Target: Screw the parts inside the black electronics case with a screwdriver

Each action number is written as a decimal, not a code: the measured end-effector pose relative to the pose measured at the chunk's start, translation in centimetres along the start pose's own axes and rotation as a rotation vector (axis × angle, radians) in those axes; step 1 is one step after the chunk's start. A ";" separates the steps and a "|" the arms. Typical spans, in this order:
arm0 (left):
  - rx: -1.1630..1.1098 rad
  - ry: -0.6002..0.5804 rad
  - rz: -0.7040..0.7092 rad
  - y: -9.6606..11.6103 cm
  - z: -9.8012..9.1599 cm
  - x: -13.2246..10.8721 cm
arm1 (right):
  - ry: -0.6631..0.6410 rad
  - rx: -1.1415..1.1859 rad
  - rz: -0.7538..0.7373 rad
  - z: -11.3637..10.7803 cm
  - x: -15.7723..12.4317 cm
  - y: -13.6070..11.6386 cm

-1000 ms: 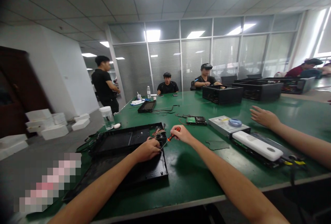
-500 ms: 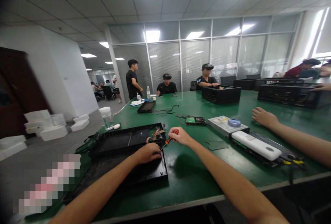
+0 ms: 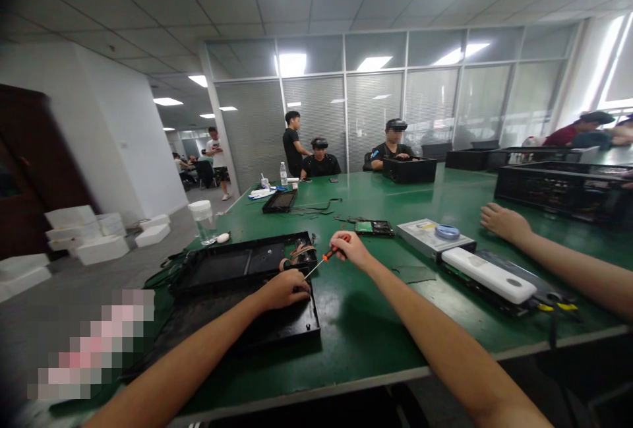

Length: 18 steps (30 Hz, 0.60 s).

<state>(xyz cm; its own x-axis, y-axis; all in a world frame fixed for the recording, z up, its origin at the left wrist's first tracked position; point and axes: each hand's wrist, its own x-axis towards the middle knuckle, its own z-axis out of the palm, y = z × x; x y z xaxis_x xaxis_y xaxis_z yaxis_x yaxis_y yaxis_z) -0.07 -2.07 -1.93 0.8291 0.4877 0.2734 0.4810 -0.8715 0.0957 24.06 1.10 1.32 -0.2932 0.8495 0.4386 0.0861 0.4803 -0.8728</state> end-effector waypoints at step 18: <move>0.112 0.222 -0.251 -0.8 -2.5 -0.3 | -0.066 -0.570 -0.223 2.2 -1.4 -2.5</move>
<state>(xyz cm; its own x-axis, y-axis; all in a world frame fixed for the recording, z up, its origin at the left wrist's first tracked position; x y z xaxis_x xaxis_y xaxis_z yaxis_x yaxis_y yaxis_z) -1.45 -1.65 0.25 0.6052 0.6518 0.4570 0.7001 -0.7091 0.0841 22.10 -1.76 2.46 -0.4199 0.7089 0.5668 0.5065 0.7012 -0.5018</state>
